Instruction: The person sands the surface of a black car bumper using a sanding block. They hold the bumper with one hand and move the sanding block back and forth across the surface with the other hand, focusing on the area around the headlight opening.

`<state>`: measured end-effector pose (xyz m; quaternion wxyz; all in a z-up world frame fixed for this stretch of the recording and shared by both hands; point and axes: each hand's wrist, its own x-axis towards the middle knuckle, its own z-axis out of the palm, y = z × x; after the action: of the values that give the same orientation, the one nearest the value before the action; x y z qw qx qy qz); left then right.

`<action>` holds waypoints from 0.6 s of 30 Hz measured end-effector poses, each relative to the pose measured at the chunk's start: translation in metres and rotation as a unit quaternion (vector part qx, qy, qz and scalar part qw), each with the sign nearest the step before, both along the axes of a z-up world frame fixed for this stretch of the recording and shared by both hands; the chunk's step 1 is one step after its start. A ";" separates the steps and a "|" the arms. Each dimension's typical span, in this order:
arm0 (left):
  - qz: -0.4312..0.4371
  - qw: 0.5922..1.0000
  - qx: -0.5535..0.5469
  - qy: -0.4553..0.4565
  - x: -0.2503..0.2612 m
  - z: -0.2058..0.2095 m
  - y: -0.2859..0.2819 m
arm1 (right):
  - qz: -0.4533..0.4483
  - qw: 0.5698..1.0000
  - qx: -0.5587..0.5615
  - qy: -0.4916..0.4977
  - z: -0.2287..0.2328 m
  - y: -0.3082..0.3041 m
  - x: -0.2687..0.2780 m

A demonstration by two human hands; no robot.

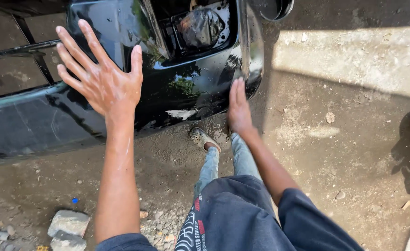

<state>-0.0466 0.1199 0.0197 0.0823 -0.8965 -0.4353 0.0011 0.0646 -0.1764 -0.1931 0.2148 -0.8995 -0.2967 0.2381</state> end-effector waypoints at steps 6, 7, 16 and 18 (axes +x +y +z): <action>-0.013 0.999 0.021 0.037 -0.014 -0.010 -0.006 | 0.082 0.981 0.033 -0.171 -0.010 0.001 0.052; -0.019 0.999 0.034 0.010 -0.010 -0.013 -0.003 | 0.086 0.980 0.028 -0.177 -0.010 -0.008 0.037; -0.001 1.000 0.023 0.017 -0.007 -0.014 -0.002 | 0.090 0.989 0.078 -0.088 -0.026 0.015 0.097; -0.016 0.999 0.040 0.014 -0.008 -0.014 0.000 | 0.130 0.962 0.131 -0.200 -0.007 0.010 0.076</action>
<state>-0.0546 0.1200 0.0061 0.1239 -0.8992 -0.4195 -0.0051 0.1404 -0.1664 -0.2003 0.2341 -0.8468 -0.4761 0.0384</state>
